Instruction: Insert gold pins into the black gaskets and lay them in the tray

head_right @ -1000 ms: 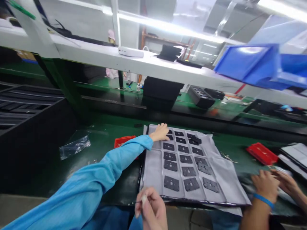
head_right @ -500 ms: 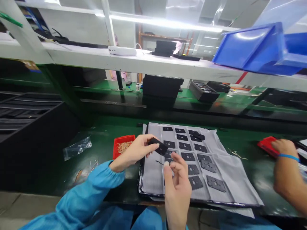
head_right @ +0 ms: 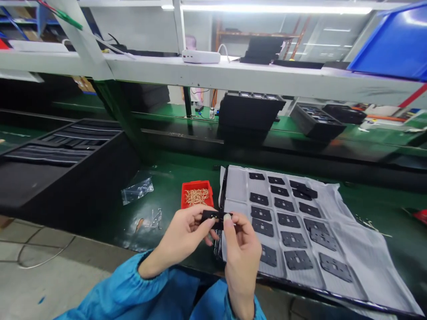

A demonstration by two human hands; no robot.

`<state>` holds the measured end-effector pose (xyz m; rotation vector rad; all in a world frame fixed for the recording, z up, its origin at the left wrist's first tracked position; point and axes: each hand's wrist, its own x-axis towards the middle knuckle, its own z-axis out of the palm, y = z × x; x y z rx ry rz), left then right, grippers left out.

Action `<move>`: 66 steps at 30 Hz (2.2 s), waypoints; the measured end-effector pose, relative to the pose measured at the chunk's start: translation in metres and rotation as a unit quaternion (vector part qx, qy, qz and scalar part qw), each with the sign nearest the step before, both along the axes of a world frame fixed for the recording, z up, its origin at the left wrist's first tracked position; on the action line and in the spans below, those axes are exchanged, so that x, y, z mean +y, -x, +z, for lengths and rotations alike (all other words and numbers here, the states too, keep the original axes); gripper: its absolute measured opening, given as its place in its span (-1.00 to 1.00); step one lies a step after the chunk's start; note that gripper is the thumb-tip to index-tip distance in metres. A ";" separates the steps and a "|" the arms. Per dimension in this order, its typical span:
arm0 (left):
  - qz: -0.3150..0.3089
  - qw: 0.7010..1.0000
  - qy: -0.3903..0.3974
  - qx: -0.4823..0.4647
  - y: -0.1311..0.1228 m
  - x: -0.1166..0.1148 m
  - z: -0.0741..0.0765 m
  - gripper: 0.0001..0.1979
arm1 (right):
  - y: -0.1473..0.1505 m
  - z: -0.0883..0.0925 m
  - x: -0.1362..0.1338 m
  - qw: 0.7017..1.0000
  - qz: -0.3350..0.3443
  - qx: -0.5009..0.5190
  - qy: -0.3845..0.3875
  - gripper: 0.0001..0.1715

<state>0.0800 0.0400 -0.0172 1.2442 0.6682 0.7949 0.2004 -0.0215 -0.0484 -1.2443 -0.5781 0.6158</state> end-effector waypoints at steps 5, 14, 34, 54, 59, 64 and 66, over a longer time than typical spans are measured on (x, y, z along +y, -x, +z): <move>0.037 0.998 -0.041 0.001 0.010 -0.008 -0.005 -0.81 | 0.013 0.007 0.001 1.000 0.016 -0.009 -0.005 -0.65; 0.063 0.998 -0.021 -0.006 0.033 -0.010 -0.006 -0.78 | 0.029 0.010 0.002 0.998 0.054 -0.034 0.005 -0.68; 0.087 0.995 -0.040 0.015 0.058 -0.019 -0.007 -0.75 | 0.055 0.023 0.008 0.992 0.068 -0.103 0.004 -0.69; 0.192 0.974 0.073 -0.095 0.044 -0.018 -0.014 -0.72 | 0.064 0.015 -0.011 0.940 0.003 -0.340 -0.028 -0.84; 0.219 0.970 0.063 -0.089 0.038 -0.024 -0.015 -0.74 | 0.069 0.005 -0.011 0.916 -0.035 -0.396 -0.056 -0.68; 0.224 0.972 0.025 -0.070 0.034 -0.029 -0.021 -0.73 | 0.073 0.000 -0.013 0.960 -0.033 -0.269 -0.065 -0.36; 0.223 0.972 0.025 -0.067 0.033 -0.029 -0.021 -0.70 | 0.072 0.001 -0.014 0.967 -0.034 -0.242 -0.067 -0.31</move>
